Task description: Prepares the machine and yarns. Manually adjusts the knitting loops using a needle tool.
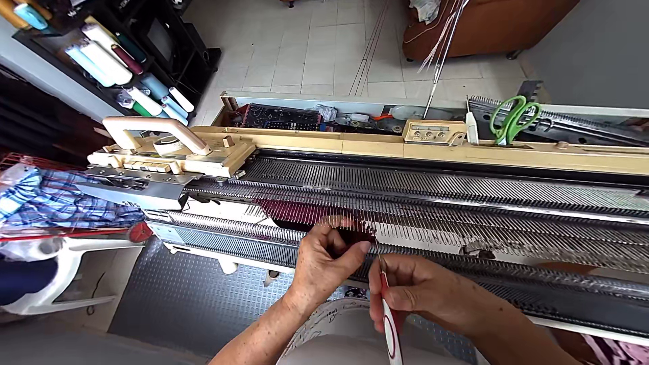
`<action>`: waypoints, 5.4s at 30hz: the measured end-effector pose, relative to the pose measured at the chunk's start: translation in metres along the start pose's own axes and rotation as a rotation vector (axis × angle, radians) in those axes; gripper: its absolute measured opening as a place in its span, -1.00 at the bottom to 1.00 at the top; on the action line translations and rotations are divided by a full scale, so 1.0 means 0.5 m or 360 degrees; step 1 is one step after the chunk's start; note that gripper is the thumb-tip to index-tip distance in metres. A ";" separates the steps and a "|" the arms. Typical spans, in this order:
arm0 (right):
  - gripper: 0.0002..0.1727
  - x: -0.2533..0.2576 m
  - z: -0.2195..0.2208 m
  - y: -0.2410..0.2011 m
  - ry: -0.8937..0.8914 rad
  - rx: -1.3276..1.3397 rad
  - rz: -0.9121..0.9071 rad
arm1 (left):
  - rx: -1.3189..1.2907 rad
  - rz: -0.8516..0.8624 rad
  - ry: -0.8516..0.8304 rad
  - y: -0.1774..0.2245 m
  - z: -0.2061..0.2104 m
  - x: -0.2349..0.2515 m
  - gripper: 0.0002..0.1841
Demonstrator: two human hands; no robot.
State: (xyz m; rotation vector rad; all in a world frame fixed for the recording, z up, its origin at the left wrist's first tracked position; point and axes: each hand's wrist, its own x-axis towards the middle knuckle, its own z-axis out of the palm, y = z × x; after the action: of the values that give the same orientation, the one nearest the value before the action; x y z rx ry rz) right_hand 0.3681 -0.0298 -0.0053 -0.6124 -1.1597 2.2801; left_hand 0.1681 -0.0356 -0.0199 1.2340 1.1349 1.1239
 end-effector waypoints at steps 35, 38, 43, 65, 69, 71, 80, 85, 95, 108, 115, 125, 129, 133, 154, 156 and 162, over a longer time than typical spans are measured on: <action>-0.80 -0.021 0.045 -0.011 -0.0153 -0.0034 -0.0074 | 0.0044 0.0064 0.0030 0.012 -0.013 -0.009 -0.80; -0.77 -0.030 0.059 -0.019 -0.0176 -0.0019 -0.0053 | 0.0086 0.0100 0.0046 0.013 -0.012 -0.009 -0.84; -0.77 -0.041 0.065 -0.025 -0.0149 0.0021 -0.0027 | 0.0175 0.0220 0.0023 -0.001 -0.023 -0.011 -0.87; -0.84 0.011 0.031 -0.005 -0.0055 -0.0034 -0.0026 | -0.0139 -0.0091 -0.0060 0.015 -0.030 -0.002 -0.85; -0.81 0.011 0.038 -0.001 -0.0082 -0.0002 -0.0066 | -0.0123 -0.0084 -0.0045 0.024 -0.028 -0.007 -0.81; -0.79 -0.004 0.051 -0.006 -0.0118 -0.0004 -0.0086 | -0.0100 -0.0069 -0.0024 0.026 -0.024 -0.009 -0.80; -0.85 0.029 0.022 0.002 -0.0041 -0.0014 -0.0018 | -0.0049 -0.0044 -0.0017 0.025 -0.034 -0.010 -0.78; -0.82 0.014 0.045 0.000 -0.0127 0.0013 -0.0084 | -0.0016 -0.0046 0.0019 0.026 -0.034 -0.011 -0.78; -0.85 0.031 0.031 0.000 -0.0081 -0.0033 -0.0009 | 0.0010 0.0003 0.0040 0.024 -0.039 -0.012 -0.76; -0.78 -0.006 0.082 -0.019 -0.0165 -0.0046 -0.0019 | 0.0032 0.0031 0.0109 0.028 -0.032 -0.015 -0.78; -0.88 0.059 0.032 0.007 -0.0043 -0.0011 -0.0005 | 0.0029 -0.0021 0.0061 0.027 -0.049 -0.011 -0.80; -0.82 0.020 0.063 -0.012 -0.0113 -0.0082 -0.0026 | 0.0039 0.0046 0.0072 0.022 -0.051 -0.011 -0.76; -0.89 0.066 0.031 0.005 -0.0015 -0.0013 0.0025 | 0.0013 -0.0030 0.0027 0.016 -0.065 -0.005 -0.75; -0.81 0.033 0.062 -0.002 -0.0113 -0.0067 -0.0060 | 0.0008 -0.0018 0.0036 0.018 -0.062 -0.004 -0.78; -0.78 0.011 0.091 -0.027 -0.0178 -0.0057 0.0047 | -0.0010 0.0021 0.0062 0.009 -0.074 -0.002 -0.81; -0.82 0.037 0.065 -0.012 -0.0101 -0.0077 0.0011 | -0.0007 0.0038 0.0037 0.005 -0.082 -0.001 -0.80; -0.82 0.053 0.061 0.007 -0.0110 -0.0028 -0.0056 | 0.0005 0.0038 -0.0001 0.010 -0.087 -0.002 -0.81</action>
State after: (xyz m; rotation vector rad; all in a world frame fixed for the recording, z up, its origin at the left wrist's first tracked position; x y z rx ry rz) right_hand 0.3286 -0.0334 0.0039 -0.5192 -1.2150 2.2796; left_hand 0.1246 -0.0320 -0.0155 1.2527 1.1247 1.1399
